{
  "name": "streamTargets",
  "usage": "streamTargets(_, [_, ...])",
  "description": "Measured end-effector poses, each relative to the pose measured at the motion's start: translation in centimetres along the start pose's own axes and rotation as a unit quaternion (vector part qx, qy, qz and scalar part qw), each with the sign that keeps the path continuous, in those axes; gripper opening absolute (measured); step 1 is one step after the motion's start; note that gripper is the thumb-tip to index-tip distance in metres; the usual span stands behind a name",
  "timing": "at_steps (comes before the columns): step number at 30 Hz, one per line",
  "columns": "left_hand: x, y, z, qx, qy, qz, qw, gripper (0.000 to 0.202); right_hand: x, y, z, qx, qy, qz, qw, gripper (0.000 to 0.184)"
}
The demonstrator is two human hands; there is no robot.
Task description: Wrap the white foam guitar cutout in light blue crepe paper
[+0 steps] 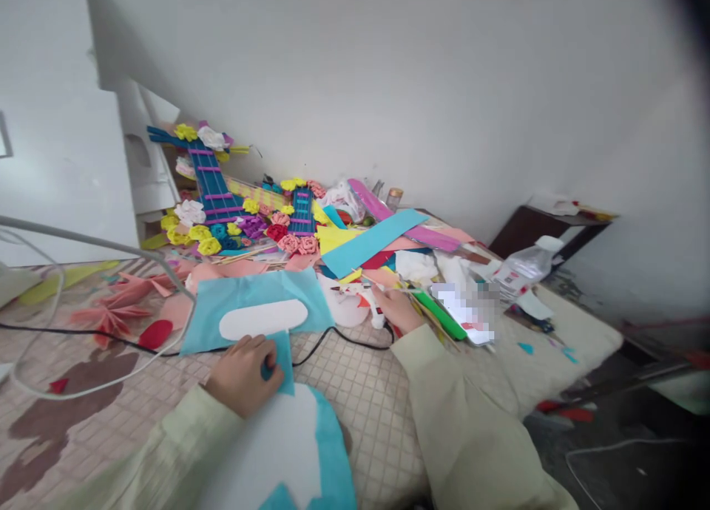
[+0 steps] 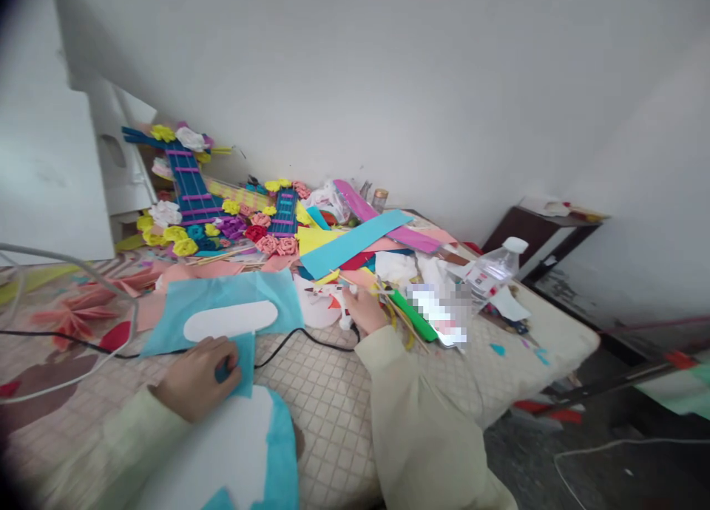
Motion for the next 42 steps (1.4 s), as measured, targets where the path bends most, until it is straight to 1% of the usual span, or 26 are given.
streamTargets(4, [0.2, -0.1, -0.1, -0.021, 0.0, -0.016, 1.0, 0.008, -0.1, 1.2, 3.7, -0.049, 0.141, 0.009, 0.989, 0.033])
streamTargets(7, [0.3, -0.1, -0.2, -0.028, -0.001, -0.024, 0.999, 0.008, -1.5, 2.5, 6.6, -0.097, 0.222, -0.006, 0.97, 0.023])
streamTargets(9, [0.4, -0.1, -0.3, -0.031, 0.0, -0.026, 0.999, 0.008, -2.9, 3.4, 8.0, -0.113, 0.262, -0.024, 0.958, 0.018])
streamTargets(12, [0.4, 0.0, -0.3, -0.038, 0.002, -0.029, 0.999, 0.008, -5.0, 4.5, 8.6, -0.104, 0.298, -0.032, 0.948, 0.012])
streamTargets(15, [0.4, 0.0, -0.1, -0.049, 0.004, -0.031, 0.998, 0.008, -6.1, 5.5, 8.6, -0.096, 0.313, -0.024, 0.945, 0.012])
streamTargets(17, [0.3, 0.0, -0.1, -0.057, 0.007, -0.032, 0.998, 0.009, -6.3, 6.3, 9.0, -0.098, 0.317, -0.019, 0.943, 0.012])
streamTargets(19, [0.2, 0.0, 0.0, -0.065, 0.013, -0.034, 0.997, 0.009, -6.2, 7.7, 9.9, -0.105, 0.319, -0.017, 0.942, 0.012])
streamTargets(21, [0.2, 0.1, 0.1, -0.066, 0.017, -0.036, 0.997, 0.01, -5.8, 9.6, 10.9, -0.119, 0.319, -0.018, 0.94, 0.015])
streamTargets(23, [0.0, 0.2, 0.1, -0.057, 0.019, -0.036, 0.998, 0.01, -5.2, 11.7, 11.5, -0.139, 0.314, -0.02, 0.939, 0.02])
streamTargets(25, [-0.1, 0.2, 0.1, -0.045, 0.021, -0.03, 0.998, 0.009, -4.3, 13.8, 10.8, -0.145, 0.283, -0.002, 0.948, 0.023])
streamTargets(26, [-0.1, 0.2, 0.2, -0.042, 0.024, -0.026, 0.999, 0.008, -3.8, 14.8, 9.9, -0.15, 0.233, 0.018, 0.961, 0.025])
streamTargets(27, [-0.1, 0.2, 0.2, -0.04, 0.024, -0.02, 0.999, 0.008, -3.3, 15.8, 8.7, -0.133, 0.189, 0.038, 0.972, 0.026])
streamTargets(28, [-0.2, 0.2, 0.2, -0.039, 0.024, -0.014, 0.999, 0.007, -2.9, 16.7, 7.2, -0.109, 0.149, 0.055, 0.981, 0.026])
streamTargets(30, [-0.2, 0.3, 0.2, -0.039, 0.028, -0.014, 0.999, 0.006, -2.1, 18.2, 4.0, -0.042, 0.103, 0.081, 0.99, 0.024])
streamTargets(32, [-0.1, 0.4, 0.2, -0.037, 0.034, -0.024, 0.998, 0.005, -1.6, 19.2, 1.2, 0.014, 0.083, 0.101, 0.991, 0.022])
streamTargets(34, [-0.1, 0.5, 0.2, -0.036, 0.041, -0.028, 0.998, 0.004, -1.4, 19.4, -0.8, 0.063, 0.085, 0.123, 0.987, 0.022])
streamTargets(37, [0.1, 0.6, 0.1, -0.036, 0.051, -0.03, 0.998, 0.007, -1.3, 19.0, -2.1, 0.106, 0.112, 0.146, 0.977, 0.022])
streamTargets(42, [0.2, 0.7, 0.1, -0.03, 0.061, -0.041, 0.997, 0.014, -1.4, 18.5, -2.5, 0.131, 0.136, 0.16, 0.969, 0.022])
Point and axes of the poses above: each hand's wrist, its own y-axis away from the middle knuckle, its own z-axis out of the back of the hand, x = y × z, the point moved 1 cm from there along -y, towards the middle knuckle, and after that the axes turned 11 degrees about -y, right-handed, at the moved point
